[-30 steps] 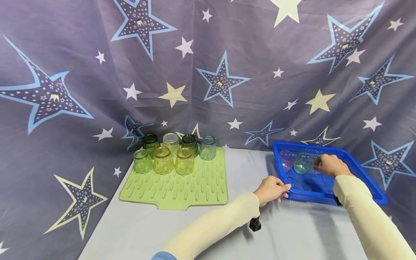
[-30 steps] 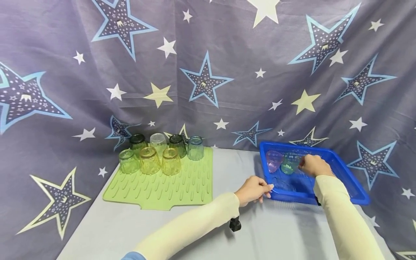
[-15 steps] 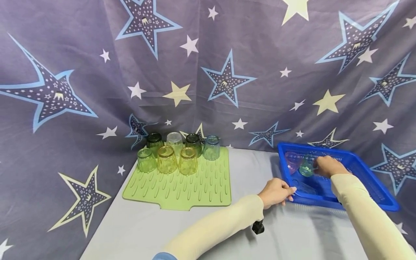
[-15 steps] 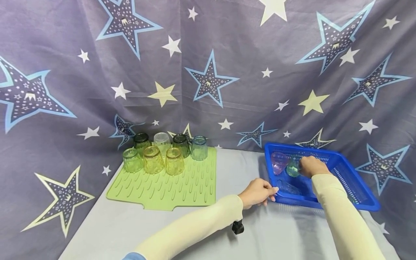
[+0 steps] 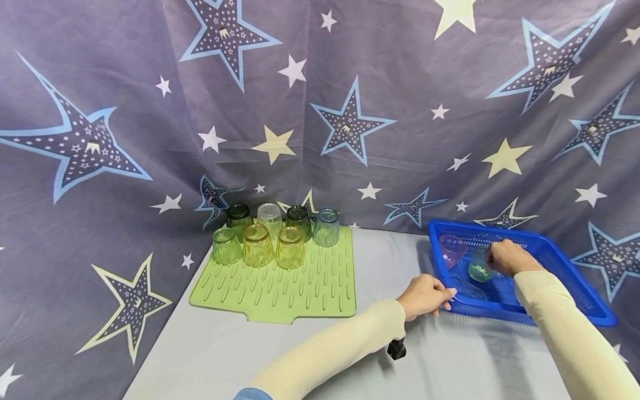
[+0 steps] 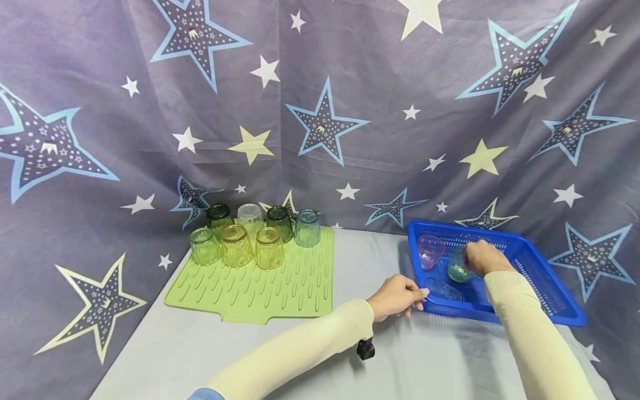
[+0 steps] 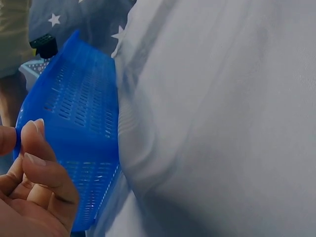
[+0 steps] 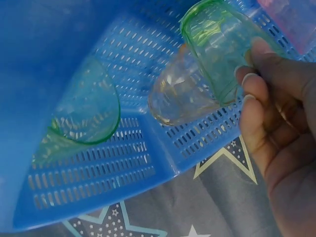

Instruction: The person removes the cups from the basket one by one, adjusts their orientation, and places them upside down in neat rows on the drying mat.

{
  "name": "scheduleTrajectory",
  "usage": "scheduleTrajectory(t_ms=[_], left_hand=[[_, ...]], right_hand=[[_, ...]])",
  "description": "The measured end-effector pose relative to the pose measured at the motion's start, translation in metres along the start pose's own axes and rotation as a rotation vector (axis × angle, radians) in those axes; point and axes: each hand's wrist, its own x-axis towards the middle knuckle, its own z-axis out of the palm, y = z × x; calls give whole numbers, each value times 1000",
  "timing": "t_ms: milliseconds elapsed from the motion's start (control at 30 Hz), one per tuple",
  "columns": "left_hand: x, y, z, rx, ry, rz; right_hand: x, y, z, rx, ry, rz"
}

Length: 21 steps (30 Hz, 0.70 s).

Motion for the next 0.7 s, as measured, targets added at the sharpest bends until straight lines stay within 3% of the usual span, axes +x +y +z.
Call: scheduleTrajectory(t_ms=[233,467,700], left_hand=[[2,-1,1,0,0,1],[1,0,2,-9,2,-7],[2,0,1,-3,0,-4]], right_hand=[[-9,0,-5,-28,57,-17],[-20,0,-14,-8,47,61],[-33,-1,-25,3,110,90]])
